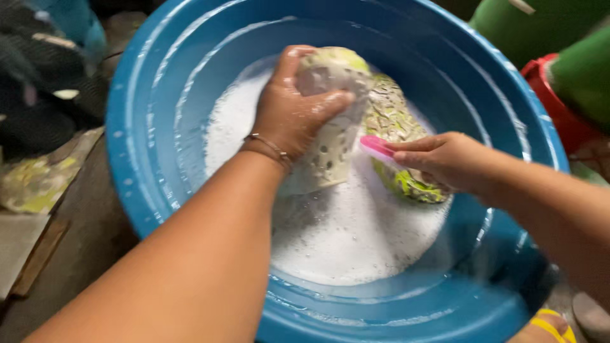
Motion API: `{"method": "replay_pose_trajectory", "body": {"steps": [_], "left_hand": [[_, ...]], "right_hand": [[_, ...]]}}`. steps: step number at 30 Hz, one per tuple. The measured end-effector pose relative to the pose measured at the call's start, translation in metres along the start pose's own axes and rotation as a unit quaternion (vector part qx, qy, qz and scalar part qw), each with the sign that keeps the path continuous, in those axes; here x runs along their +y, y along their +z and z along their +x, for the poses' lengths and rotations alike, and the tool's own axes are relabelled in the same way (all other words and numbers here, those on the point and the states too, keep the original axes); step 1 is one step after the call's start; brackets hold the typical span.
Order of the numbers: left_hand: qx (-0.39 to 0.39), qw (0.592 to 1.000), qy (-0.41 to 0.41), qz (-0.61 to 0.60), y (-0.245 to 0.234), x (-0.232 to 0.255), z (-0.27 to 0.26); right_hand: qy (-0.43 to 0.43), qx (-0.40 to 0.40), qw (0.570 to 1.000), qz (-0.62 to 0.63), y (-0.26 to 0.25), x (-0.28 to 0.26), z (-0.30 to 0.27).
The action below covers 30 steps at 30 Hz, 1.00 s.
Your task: The person scrubs a pair of yellow flip-flops and a pair of beige clogs with a pink brush in a blue basin filled with soapy water. They scrub the soles, sides, and interiors of the footwear, rinsing them in the basin.
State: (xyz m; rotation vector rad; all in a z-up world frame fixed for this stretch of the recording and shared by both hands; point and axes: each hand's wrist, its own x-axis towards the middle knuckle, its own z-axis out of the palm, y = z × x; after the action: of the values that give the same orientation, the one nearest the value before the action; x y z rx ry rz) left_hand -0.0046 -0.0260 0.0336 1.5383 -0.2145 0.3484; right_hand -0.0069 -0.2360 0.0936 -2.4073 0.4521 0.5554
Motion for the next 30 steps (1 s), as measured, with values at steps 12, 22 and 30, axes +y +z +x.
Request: {"method": "replay_pose_trajectory", "body": {"steps": [12, 22, 30], "left_hand": [[-0.021, 0.999, 0.014, -0.023, -0.004, -0.01, -0.005], [0.253, 0.956, -0.144, -0.03, -0.027, 0.035, 0.0], [0.35, 0.862, -0.305, 0.204, -0.051, 0.039, 0.009]], "right_hand": [[-0.505, -0.014, 0.863, 0.021, -0.005, -0.034, 0.005], [0.019, -0.162, 0.986, 0.027, 0.04, 0.054, 0.018], [0.189, -0.095, 0.918, 0.335, 0.095, 0.053, 0.078]]}}
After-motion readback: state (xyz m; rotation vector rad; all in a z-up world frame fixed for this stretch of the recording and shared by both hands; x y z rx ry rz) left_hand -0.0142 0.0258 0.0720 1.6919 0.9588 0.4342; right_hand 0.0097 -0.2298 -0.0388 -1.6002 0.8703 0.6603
